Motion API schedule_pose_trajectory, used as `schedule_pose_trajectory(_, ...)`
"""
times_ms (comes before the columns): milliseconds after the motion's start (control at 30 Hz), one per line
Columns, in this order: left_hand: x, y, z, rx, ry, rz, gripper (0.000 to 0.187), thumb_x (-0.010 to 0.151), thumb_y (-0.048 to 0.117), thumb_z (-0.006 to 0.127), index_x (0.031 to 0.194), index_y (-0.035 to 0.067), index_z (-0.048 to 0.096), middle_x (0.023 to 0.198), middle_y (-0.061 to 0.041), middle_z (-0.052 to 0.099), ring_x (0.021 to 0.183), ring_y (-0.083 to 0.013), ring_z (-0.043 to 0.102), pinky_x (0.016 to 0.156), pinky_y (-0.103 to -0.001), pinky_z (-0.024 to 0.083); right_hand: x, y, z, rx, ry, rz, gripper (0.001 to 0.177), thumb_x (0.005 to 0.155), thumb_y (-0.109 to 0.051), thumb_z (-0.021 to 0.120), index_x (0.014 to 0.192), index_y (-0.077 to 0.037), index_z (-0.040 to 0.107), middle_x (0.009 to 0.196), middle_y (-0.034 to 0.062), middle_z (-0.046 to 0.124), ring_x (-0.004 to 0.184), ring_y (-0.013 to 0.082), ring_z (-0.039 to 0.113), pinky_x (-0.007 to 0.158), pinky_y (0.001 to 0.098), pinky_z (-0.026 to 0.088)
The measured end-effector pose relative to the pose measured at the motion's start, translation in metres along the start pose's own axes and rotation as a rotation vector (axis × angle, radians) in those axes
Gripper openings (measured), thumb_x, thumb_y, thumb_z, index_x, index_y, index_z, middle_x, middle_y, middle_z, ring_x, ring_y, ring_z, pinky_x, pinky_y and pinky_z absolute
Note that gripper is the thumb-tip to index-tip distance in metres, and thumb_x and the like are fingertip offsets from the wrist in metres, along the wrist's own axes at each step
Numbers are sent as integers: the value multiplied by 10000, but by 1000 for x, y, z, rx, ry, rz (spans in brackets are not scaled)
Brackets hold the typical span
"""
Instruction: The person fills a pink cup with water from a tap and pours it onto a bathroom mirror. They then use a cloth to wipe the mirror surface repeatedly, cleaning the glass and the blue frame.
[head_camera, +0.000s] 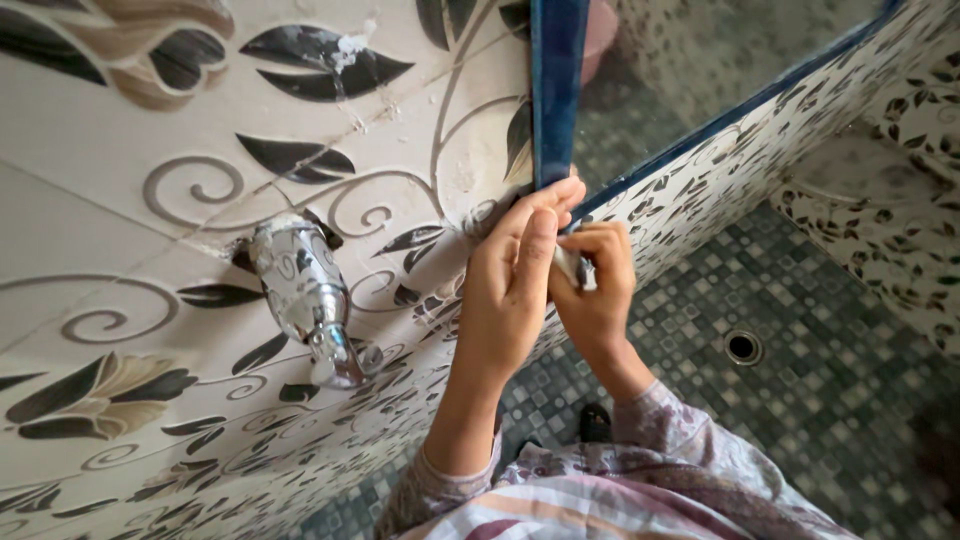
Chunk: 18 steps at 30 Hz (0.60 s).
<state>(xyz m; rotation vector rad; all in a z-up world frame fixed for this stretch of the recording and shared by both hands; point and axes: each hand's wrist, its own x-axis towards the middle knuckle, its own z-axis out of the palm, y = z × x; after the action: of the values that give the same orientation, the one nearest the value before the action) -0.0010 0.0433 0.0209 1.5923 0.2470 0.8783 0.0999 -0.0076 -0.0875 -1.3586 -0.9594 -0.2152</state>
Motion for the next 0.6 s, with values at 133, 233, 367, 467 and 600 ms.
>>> schedule_pose_trajectory(133,3,3,-3,42,-6,-47,486,1128,298,410,1391,-69,590,1354,-197,690,1230,-251,653,1084,-335,498,8,-7,4,223,79,-32,307,838,75,765,1045,-26,563,1100,101,532,989,194,565,887,278,500)
schedule_pose_trajectory(233,3,2,-4,16,-12,-35,490,1136,306,411,1394,-75,576,1370,-201,671,1303,-247,638,1128,-334,477,5,3,8,51,39,-90,283,827,91,766,1010,-25,583,1079,106,575,996,214,584,881,295,493)
schedule_pose_trajectory(367,2,3,-4,13,-9,-23,490,1137,307,408,1392,-73,581,1360,-196,676,1287,-239,645,1126,-332,482,-5,18,8,-29,15,-85,286,802,94,763,996,-23,589,1071,110,594,994,225,600,881,310,503)
schedule_pose_trajectory(467,4,3,-5,29,-9,-12,491,1135,307,408,1389,-72,587,1351,-196,683,1259,-237,652,1113,-333,490,-6,19,6,72,83,-107,319,806,69,804,998,-29,568,1071,114,573,970,228,581,871,305,502)
schedule_pose_trajectory(600,1,0,-5,6,-10,-31,494,1132,310,407,1392,-72,582,1350,-199,681,1263,-237,652,1107,-335,492,-6,22,10,2,82,-104,294,812,90,777,1008,-23,590,1071,105,593,973,219,602,829,297,500)
